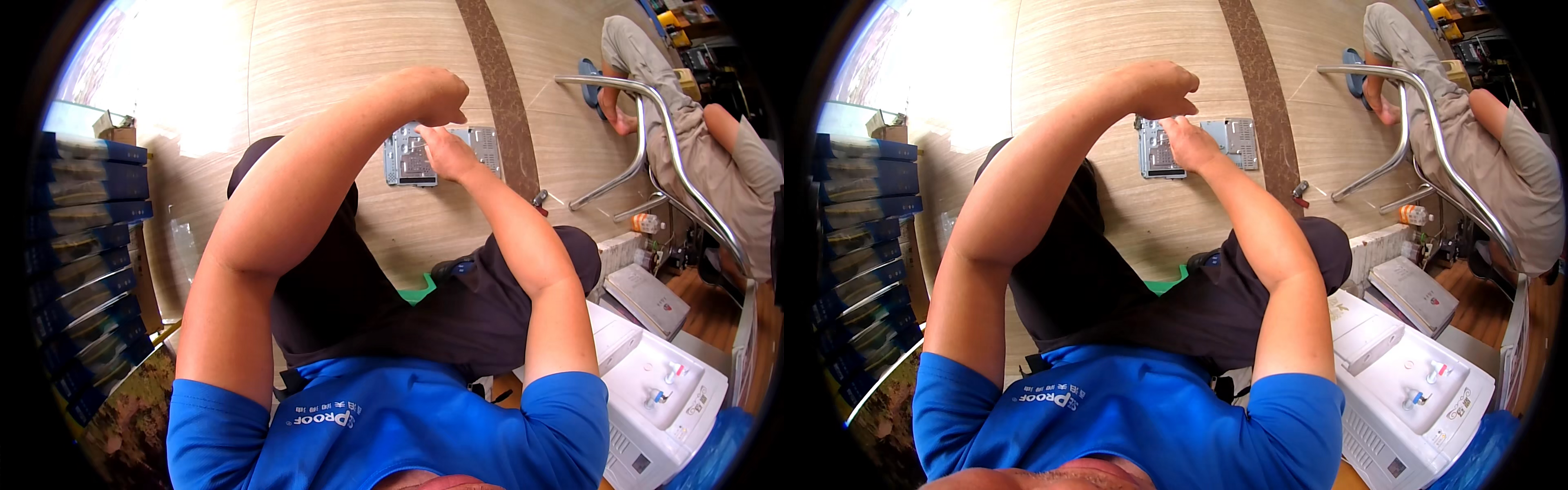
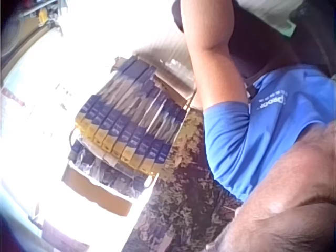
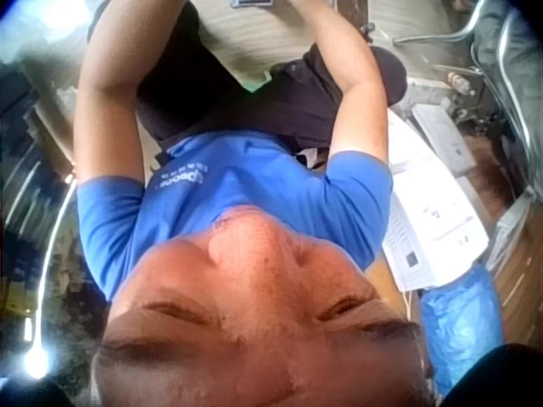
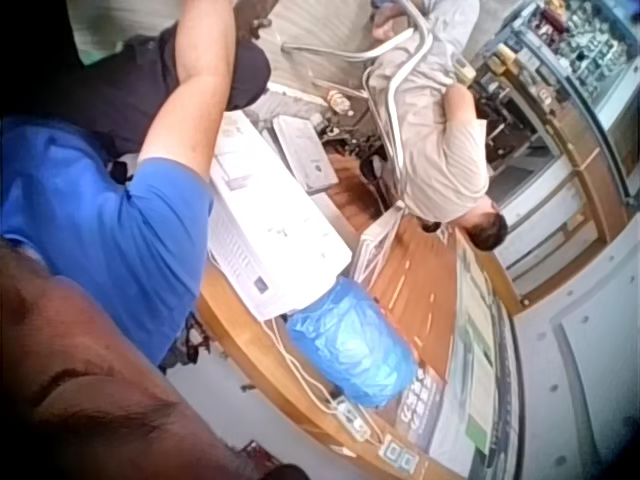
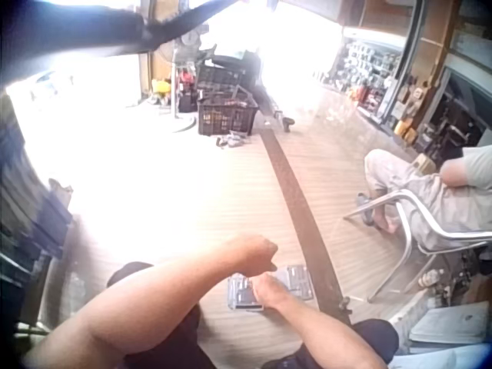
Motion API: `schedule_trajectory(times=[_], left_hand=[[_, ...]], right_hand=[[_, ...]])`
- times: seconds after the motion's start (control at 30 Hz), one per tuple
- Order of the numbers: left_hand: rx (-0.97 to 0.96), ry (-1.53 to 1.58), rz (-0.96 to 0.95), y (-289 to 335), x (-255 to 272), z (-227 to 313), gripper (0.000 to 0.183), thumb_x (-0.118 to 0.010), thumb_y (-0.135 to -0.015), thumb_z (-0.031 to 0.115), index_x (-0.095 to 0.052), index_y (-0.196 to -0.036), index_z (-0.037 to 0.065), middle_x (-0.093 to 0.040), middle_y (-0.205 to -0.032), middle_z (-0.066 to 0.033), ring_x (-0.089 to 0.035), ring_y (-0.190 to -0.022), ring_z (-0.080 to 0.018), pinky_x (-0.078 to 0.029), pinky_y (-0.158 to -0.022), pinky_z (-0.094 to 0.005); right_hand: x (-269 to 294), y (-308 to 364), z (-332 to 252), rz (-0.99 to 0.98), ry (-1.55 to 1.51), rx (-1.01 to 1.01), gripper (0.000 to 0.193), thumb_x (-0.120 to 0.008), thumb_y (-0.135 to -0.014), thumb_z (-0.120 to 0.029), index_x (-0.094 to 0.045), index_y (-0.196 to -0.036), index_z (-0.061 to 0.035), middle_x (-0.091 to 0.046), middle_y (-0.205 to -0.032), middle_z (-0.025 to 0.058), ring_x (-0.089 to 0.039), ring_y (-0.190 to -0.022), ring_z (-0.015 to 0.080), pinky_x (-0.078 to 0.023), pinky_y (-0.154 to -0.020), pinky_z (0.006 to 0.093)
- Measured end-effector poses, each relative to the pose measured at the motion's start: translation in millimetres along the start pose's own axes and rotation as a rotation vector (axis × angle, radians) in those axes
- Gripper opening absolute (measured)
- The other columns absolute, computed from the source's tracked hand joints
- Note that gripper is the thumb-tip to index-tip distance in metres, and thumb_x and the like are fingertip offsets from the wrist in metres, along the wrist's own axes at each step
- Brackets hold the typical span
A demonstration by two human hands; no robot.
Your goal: The person bends and shapes metal radio brackets by hand and using a screwdriver to align the components while seated at a low stool.
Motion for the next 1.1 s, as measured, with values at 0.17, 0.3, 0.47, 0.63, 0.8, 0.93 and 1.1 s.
schedule_trajectory(times=[0.17, 0.3, 0.47, 0.63, 0.8, 0.93, 1.1], left_hand=[[-0.010, -0.006, -0.007, 1, 0, 1, 0.045, -0.063, -0.092, 0.037, -0.063, -0.120, 0.002, -0.068, -0.112, -0.0182, -0.063, -0.107, -0.0359, -0.050, -0.089, -0.0455], [-0.019, 0.018, -0.001, 0, 0, 2, 0.045, -0.063, -0.092, 0.037, -0.063, -0.120, 0.002, -0.068, -0.112, -0.0186, -0.063, -0.107, -0.0360, -0.050, -0.089, -0.0458], [-0.027, 0.009, 0.006, 0, 0, 0, 0.046, -0.063, -0.091, 0.037, -0.063, -0.121, 0.002, -0.067, -0.112, -0.0189, -0.063, -0.106, -0.0366, -0.050, -0.089, -0.0457], [-0.023, 0.021, 0.013, 3, -1, -3, 0.047, -0.063, -0.091, 0.037, -0.062, -0.123, 0.002, -0.067, -0.114, -0.0189, -0.062, -0.108, -0.0368, -0.050, -0.090, -0.0455], [-0.017, 0.011, 0.000, 1, 1, -1, 0.047, -0.063, -0.092, 0.037, -0.062, -0.124, 0.002, -0.067, -0.115, -0.0184, -0.062, -0.109, -0.0364, -0.050, -0.090, -0.0455], [-0.021, 0.009, 0.021, 2, 3, -2, 0.046, -0.062, -0.092, 0.036, -0.062, -0.123, 0.002, -0.068, -0.113, -0.0183, -0.063, -0.107, -0.0364, -0.051, -0.089, -0.0457], [-0.005, 0.013, 0.025, 2, 4, -3, 0.039, -0.064, -0.092, 0.036, -0.070, -0.111, 0.003, -0.069, -0.112, -0.0166, -0.066, -0.105, -0.0354, -0.053, -0.086, -0.0466]], right_hand=[[-1, -1, 3, -0.017, -0.010, -0.045, 0.040, -0.050, -0.092, -0.010, -0.047, -0.131, -0.0114, -0.056, -0.123, 0.0214, -0.061, -0.107, 0.0408, -0.051, -0.090, 0.0498], [5, 2, -1, 0.048, -0.033, 0.000, 0.037, -0.055, -0.092, -0.013, -0.050, -0.129, -0.0098, -0.058, -0.123, 0.0211, -0.061, -0.107, 0.0406, -0.050, -0.091, 0.0486], [1, -2, 4, 0.034, -0.028, -0.011, 0.036, -0.059, -0.092, -0.016, -0.051, -0.127, -0.0081, -0.059, -0.123, 0.0205, -0.060, -0.107, 0.0409, -0.049, -0.091, 0.0477], [-7, -2, 7, 0.036, -0.078, -0.017, 0.031, -0.061, -0.091, -0.015, -0.054, -0.121, -0.0066, -0.061, -0.120, 0.0204, -0.060, -0.106, 0.0409, -0.050, -0.089, 0.0470], [-12, -4, 21, 0.060, -0.005, 0.051, 0.025, -0.058, -0.091, -0.015, -0.054, -0.115, -0.0082, -0.062, -0.103, 0.0209, -0.063, -0.098, 0.0395, -0.052, -0.083, 0.0483], [-4, -5, 24, 0.121, -0.023, 0.123, 0.013, -0.057, -0.090, -0.013, -0.059, -0.102, -0.0072, -0.060, -0.100, 0.0198, -0.062, -0.096, 0.0392, -0.051, -0.082, 0.0483], [0, -4, 18, 0.111, -0.026, 0.127, 0.010, -0.055, -0.090, -0.012, -0.060, -0.095, -0.0063, -0.059, -0.100, 0.0200, -0.062, -0.096, 0.0391, -0.051, -0.082, 0.0476]])
Point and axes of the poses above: each hand's wrist, its own y-axis away from the middle knuckle, its own x-axis out of the back of the hand, z = x × y, the point moved 9 cm from there along -y, towards the middle knuckle
